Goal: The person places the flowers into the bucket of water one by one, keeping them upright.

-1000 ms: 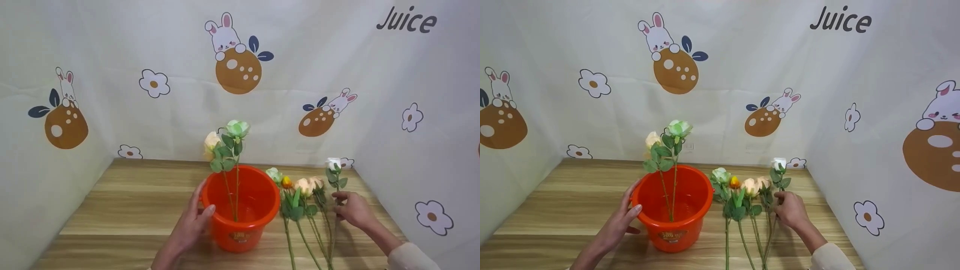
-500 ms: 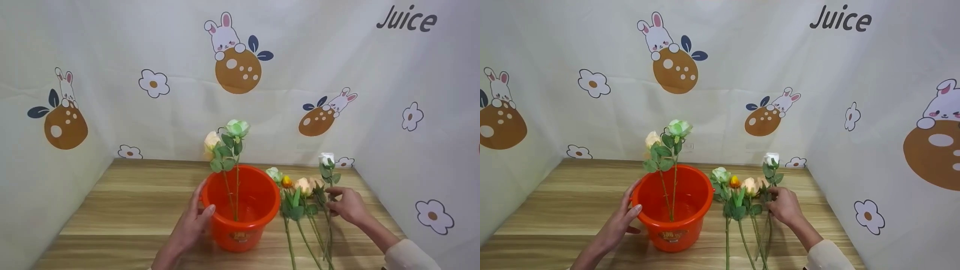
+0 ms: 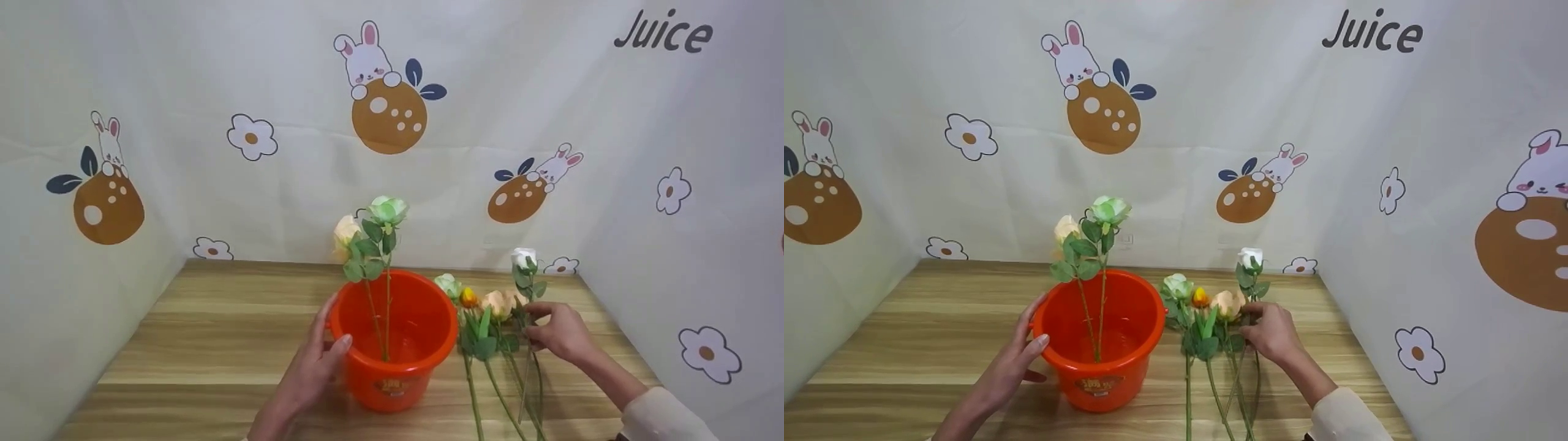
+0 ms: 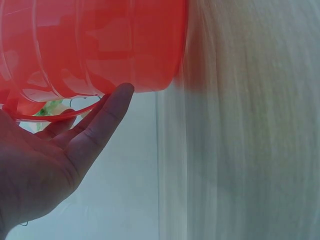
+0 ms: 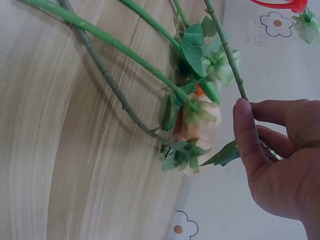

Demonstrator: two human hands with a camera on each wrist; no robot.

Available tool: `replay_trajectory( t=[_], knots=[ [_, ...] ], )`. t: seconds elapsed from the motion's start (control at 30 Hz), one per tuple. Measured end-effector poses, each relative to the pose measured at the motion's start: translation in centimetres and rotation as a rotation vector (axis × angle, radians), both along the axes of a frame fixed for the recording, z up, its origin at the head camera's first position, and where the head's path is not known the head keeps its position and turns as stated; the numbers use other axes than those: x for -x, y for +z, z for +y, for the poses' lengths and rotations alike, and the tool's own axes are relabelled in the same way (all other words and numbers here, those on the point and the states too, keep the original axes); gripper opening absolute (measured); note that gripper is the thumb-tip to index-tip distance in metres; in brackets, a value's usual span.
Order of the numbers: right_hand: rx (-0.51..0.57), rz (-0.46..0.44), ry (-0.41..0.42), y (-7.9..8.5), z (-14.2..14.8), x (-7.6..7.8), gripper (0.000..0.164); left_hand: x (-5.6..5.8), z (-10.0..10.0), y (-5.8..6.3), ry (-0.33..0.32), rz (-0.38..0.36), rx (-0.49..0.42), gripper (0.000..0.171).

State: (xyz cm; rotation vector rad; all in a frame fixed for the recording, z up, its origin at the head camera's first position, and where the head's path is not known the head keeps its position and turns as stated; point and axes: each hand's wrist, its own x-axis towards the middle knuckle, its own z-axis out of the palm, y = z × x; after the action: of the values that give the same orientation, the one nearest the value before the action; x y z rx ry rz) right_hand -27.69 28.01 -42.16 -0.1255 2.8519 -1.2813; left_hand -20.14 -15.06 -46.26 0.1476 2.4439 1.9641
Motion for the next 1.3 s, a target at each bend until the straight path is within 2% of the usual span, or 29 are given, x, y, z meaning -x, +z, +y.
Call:
replay_trajectory(
  t=[0.17,0.6,0.83,0.93,1.17,1.3],
  knots=[
    [0.052,-0.019,0.008,0.2,-0.6,-0.1,0.051,0.0,0.0,-0.2,-0.008,0.059,0.014,0.073],
    [0.109,-0.045,0.041,1.0,-1.7,-0.1,0.048,-0.2,-0.2,-0.2,-0.002,0.028,-0.013,0.071],
    [0.11,-0.061,0.036,1.8,-2.5,0.1,0.048,-0.2,-0.1,-0.2,-0.004,0.064,-0.012,0.069],
    [0.102,-0.071,0.037,2.2,-2.8,0.3,0.048,-0.2,0.0,-0.1,-0.004,0.065,-0.02,0.071],
    [0.16,-0.101,0.072,2.8,-3.6,0.4,0.05,-0.2,-0.1,-0.2,-0.005,0.064,0.007,0.072],
    [0.133,-0.106,0.061,3.3,-4.2,0.4,0.049,-0.2,-0.1,-0.2,-0.003,0.069,0.019,0.072]
  ],
)
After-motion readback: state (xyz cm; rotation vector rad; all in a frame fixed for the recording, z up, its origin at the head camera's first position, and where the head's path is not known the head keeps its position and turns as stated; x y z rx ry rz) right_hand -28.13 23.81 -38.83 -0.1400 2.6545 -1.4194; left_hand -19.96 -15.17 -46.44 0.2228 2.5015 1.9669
